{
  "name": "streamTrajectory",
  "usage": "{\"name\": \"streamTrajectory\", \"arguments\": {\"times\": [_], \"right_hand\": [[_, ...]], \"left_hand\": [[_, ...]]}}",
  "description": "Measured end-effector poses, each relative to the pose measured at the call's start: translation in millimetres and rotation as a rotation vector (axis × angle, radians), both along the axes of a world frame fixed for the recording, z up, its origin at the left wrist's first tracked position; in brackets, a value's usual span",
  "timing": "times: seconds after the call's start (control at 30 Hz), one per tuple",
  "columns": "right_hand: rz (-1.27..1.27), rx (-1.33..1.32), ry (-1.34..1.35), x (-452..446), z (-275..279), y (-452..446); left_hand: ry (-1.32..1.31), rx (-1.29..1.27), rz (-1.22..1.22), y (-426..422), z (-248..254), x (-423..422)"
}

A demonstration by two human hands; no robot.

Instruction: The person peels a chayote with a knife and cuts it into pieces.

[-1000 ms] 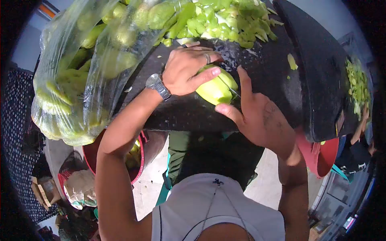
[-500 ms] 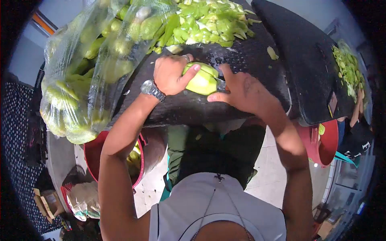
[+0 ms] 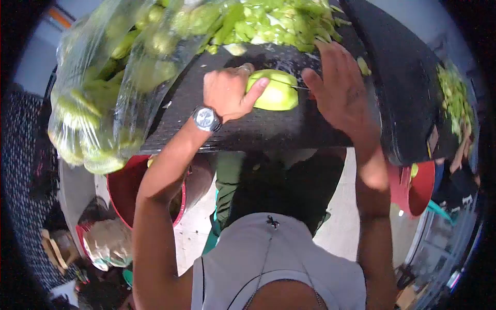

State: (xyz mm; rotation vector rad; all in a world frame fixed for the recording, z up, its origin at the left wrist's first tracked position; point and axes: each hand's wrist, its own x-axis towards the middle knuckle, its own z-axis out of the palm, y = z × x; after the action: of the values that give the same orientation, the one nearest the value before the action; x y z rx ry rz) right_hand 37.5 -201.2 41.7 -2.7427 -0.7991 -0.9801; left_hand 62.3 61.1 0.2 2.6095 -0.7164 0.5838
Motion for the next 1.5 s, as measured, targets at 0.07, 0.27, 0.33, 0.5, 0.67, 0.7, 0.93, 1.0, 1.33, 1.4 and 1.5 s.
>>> {"name": "streamTrajectory", "arguments": {"times": [0.07,0.27,0.33,0.5,0.67,0.7,0.93,1.0,1.33,1.4,1.5], "right_hand": [[0.023,-0.044,0.036,16.0,1.8,-9.5],[-0.054,-0.053,0.075,29.0,-11.7,-4.1],[-0.025,-0.127,0.063,35.3,-26.9,-13.9],[-0.086,-0.095,-0.288,23.3,-67.0,-19.9],[-0.122,-0.273,-0.444,13.3,-50.2,-11.0],[-0.083,-0.261,-0.45,17.4,-42.4,-9.3],[-0.154,-0.424,-0.613,31.9,-53.9,-15.1],[-0.169,-0.399,-0.615,34.7,-70.2,-19.8],[0.089,0.063,0.261,-20.7,-51.3,-19.6],[0.064,0.127,0.459,-44.4,-32.9,-4.8],[0.003,0.104,0.489,-76.5,-23.0,16.8]], "left_hand": [[-0.043,-0.087,-0.028,-6.1,-0.6,16.7],[-0.055,-0.004,0.02,-14.4,6.7,12.5],[-0.09,0.033,0.02,-20.4,11.3,12.1],[-0.122,0.095,-0.009,-26.0,19.5,4.6],[-0.068,0.043,0.044,-15.4,11.2,-0.9],[-0.053,0.011,0.064,-12.6,5.5,-2.9],[-0.177,0.005,0.135,-19.9,-0.5,-0.7],[-0.192,0.034,0.096,-20.8,6.0,-2.6],[0.02,0.293,-0.072,-30.2,46.0,19.2],[0.096,0.316,-0.119,-36.8,54.2,28.5],[0.129,0.324,-0.205,-40.6,61.6,33.8]]}}
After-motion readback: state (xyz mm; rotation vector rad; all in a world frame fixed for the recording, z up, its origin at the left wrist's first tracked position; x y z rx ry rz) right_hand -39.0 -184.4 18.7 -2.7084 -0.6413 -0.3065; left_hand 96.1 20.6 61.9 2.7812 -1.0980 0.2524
